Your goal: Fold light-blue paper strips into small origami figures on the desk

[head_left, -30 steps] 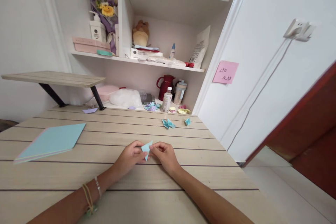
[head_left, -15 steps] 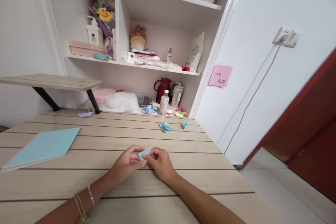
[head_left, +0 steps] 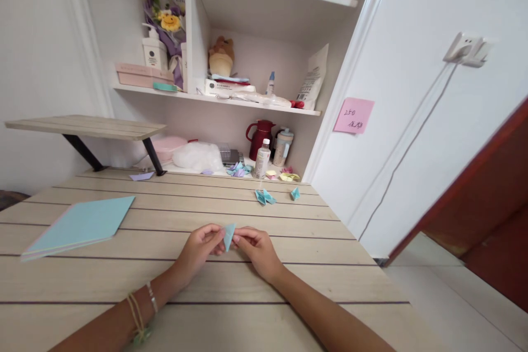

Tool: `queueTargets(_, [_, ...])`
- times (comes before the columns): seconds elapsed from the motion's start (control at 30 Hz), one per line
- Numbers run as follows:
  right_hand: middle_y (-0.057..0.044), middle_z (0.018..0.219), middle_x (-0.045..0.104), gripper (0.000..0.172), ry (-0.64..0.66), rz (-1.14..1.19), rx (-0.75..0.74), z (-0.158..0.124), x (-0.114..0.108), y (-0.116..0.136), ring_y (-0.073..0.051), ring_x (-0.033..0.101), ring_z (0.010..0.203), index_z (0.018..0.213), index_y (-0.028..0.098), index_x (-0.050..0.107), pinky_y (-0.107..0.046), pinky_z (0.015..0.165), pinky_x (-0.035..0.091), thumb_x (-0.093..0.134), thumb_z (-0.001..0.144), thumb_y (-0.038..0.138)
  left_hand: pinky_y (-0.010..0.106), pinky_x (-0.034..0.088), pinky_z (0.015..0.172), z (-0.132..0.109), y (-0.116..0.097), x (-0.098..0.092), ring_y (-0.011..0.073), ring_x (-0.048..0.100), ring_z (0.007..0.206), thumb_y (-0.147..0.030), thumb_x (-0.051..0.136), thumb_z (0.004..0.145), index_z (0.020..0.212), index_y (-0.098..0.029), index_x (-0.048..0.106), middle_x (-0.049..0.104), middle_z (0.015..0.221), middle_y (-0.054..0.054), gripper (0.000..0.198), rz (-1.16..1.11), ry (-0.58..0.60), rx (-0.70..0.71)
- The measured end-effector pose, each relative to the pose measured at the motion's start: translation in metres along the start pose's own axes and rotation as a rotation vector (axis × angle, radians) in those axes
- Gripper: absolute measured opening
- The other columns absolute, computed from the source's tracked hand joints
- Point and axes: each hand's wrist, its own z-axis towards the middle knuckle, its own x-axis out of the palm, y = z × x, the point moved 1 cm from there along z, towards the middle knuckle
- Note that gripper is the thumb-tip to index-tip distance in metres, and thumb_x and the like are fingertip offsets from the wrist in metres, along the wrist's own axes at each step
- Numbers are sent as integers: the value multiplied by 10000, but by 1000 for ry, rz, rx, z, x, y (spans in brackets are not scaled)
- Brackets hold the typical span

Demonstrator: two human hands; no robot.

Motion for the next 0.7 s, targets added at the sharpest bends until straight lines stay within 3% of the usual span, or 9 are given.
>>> queueTargets(0.43, [-13,608,624,236,-95,19,78,1,-2,-5,-137,556,556,868,160,676,-256,580,462,592,694,296,251,511,608,2,9,-1,158,640,621,-323,707,611,698,-127,616,696,646,56,233,-14,28,-76])
queueTargets(0.7, [-15,644,649,249,-72,-58,68,0,1,-4,-117,546,529,897,156,660,-219,514,435,576,676,235,257,509,536,1,8,0,153,637,547,-315,697,624,750,-184,500,644,587,-21,268,-50,-34,5])
